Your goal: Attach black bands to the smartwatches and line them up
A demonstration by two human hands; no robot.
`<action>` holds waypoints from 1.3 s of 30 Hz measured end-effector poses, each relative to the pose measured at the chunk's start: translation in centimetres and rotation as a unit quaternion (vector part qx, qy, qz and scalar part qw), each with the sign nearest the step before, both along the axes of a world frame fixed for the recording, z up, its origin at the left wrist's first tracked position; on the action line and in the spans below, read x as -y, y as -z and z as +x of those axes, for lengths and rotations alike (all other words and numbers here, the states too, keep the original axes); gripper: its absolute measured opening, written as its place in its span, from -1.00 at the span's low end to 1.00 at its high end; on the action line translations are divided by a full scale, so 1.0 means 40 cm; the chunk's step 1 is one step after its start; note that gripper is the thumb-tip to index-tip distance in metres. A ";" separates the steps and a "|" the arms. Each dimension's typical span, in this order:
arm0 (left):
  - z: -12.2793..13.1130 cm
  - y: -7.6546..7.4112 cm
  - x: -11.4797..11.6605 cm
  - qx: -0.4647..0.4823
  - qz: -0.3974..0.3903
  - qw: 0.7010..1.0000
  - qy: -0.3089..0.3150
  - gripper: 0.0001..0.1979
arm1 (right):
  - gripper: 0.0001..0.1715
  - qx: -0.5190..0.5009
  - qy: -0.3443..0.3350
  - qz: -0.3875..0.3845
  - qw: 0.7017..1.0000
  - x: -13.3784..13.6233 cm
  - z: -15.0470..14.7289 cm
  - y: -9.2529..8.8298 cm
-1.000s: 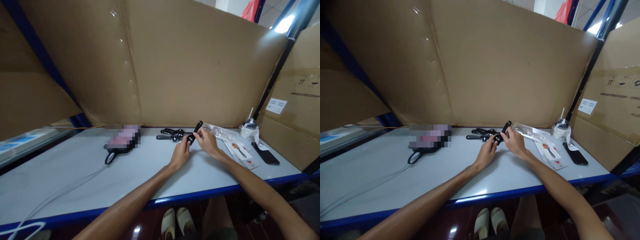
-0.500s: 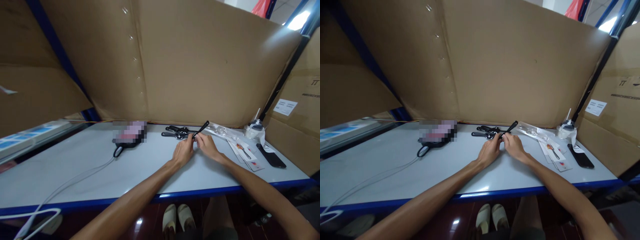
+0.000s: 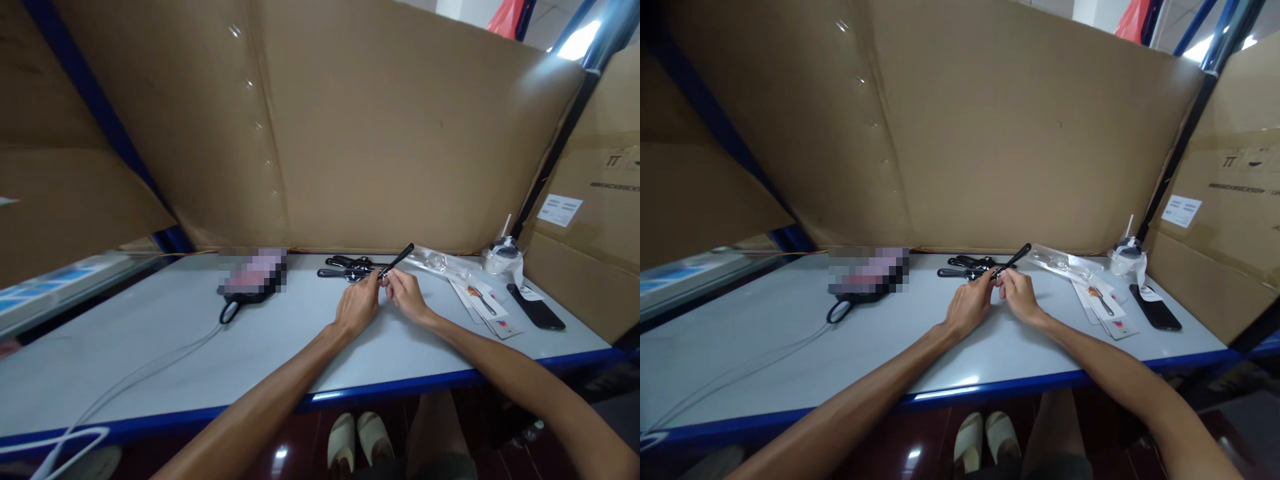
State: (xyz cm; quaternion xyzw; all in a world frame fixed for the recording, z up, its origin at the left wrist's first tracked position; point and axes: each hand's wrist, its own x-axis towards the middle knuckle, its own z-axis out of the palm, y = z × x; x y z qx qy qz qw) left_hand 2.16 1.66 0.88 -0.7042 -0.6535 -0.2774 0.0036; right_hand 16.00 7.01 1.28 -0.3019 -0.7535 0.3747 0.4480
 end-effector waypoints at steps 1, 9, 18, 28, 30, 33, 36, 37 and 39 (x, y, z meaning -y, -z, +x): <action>-0.001 0.002 -0.001 -0.001 -0.001 1.000 -0.001 -0.56 | -0.41 -0.003 -0.002 -0.006 1.000 0.001 -0.001 0.001; -0.010 -0.005 0.002 -0.012 -0.006 1.000 0.010 -0.55 | -0.43 -0.020 -0.029 -0.063 0.997 -0.014 -0.003 0.014; 0.007 0.026 -0.037 0.390 0.020 0.919 0.058 -0.85 | -0.37 -0.004 -0.014 -0.069 0.997 -0.031 -0.003 0.006; -0.014 0.006 -0.053 0.673 0.017 0.735 0.080 -0.66 | -0.58 0.117 -0.119 -0.092 0.982 -0.026 -0.002 0.011; -0.007 0.008 -0.052 0.671 0.016 0.736 0.085 -0.68 | -0.65 0.104 -0.134 -0.131 0.977 -0.023 -0.005 0.007; 0.007 0.015 -0.050 0.667 -0.004 0.738 0.099 -0.66 | -0.74 0.100 -0.143 -0.179 0.968 -0.022 -0.010 0.008; 0.012 0.020 -0.051 0.651 -0.018 0.751 0.112 -0.59 | -0.77 0.089 -0.146 -0.194 0.966 -0.032 -0.011 0.015; 0.009 0.019 -0.051 0.635 -0.015 0.764 0.117 -0.58 | -0.76 0.077 -0.137 -0.179 0.971 -0.040 -0.008 0.017; -0.003 0.012 -0.048 0.569 -0.018 0.812 0.127 -0.58 | -0.71 0.052 -0.101 -0.135 0.984 -0.063 0.002 0.018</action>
